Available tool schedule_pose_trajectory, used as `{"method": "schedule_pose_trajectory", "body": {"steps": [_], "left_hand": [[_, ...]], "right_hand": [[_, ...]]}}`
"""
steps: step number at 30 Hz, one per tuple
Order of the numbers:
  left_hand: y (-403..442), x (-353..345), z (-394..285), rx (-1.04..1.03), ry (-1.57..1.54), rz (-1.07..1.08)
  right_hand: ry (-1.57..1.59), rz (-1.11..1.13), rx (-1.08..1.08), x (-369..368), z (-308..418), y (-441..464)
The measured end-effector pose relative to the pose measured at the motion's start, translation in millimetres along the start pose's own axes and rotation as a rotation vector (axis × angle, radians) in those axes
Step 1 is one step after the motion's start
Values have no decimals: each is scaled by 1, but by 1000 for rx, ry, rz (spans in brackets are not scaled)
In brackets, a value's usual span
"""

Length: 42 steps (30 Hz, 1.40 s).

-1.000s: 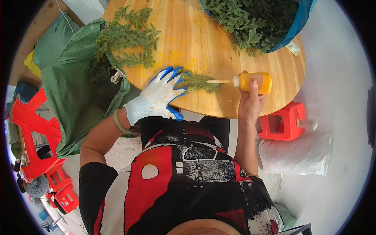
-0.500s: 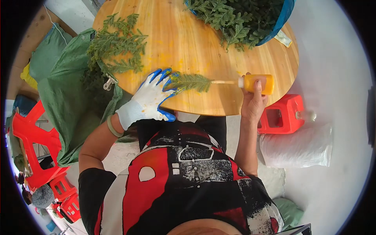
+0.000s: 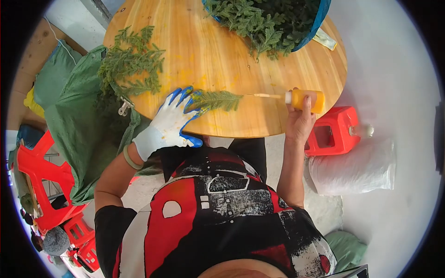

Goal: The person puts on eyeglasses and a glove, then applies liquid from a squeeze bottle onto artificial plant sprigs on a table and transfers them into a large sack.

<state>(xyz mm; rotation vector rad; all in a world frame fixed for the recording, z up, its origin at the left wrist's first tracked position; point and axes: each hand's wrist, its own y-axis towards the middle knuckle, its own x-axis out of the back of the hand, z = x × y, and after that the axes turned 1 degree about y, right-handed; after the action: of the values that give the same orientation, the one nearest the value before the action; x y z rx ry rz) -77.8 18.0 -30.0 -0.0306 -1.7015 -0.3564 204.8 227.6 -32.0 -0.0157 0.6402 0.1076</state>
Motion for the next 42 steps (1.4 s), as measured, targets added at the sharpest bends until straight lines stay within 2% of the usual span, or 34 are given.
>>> {"method": "schedule_pose_trajectory", "body": {"steps": [5,7,8,10,13,15,17,18,20,22,23,25,27,28,30,31,35,40,42], "left_hand": [[0,21,-30,80,-39,-80],[12,10,-42,-124,-80,-96],[26,10,-47,-124,-61,-112],[50,12,-55,-189,-5,19],[66,22,-28,-93,159,125],[58,20,6,117,313,-112],[53,36,29,408,628,110],[59,40,27,402,631,110],[74,44,19,376,551,-152],[113,38,-2,233,375,-218],[135,24,0,137,326,-326],[179,4,-6,318,193,-193],[220,-11,0,426,175,31],[231,-24,6,421,174,28],[245,-46,14,416,327,-170],[245,-42,11,414,328,-170],[217,-15,-13,437,263,97],[139,17,-71,543,57,183],[126,41,-78,518,43,256]], "right_hand": [[153,-18,-60,15,0,9],[205,29,-51,9,-4,19],[235,42,-61,9,-4,20],[286,55,-78,11,-1,22],[321,9,-75,14,13,25],[351,-55,-86,19,21,27],[374,-78,-73,27,25,29],[388,-96,-69,31,26,30],[417,-128,-57,36,29,32],[436,-124,-66,37,31,31],[454,-118,-78,36,32,29],[488,-106,-102,36,35,26],[485,-106,-91,39,38,21],[484,-108,-85,41,40,18],[485,-109,-76,45,43,16],[486,-110,-75,46,44,16],[476,-118,-85,57,39,15],[447,-87,-75,53,24,25],[472,-99,-104,51,24,26]]}}
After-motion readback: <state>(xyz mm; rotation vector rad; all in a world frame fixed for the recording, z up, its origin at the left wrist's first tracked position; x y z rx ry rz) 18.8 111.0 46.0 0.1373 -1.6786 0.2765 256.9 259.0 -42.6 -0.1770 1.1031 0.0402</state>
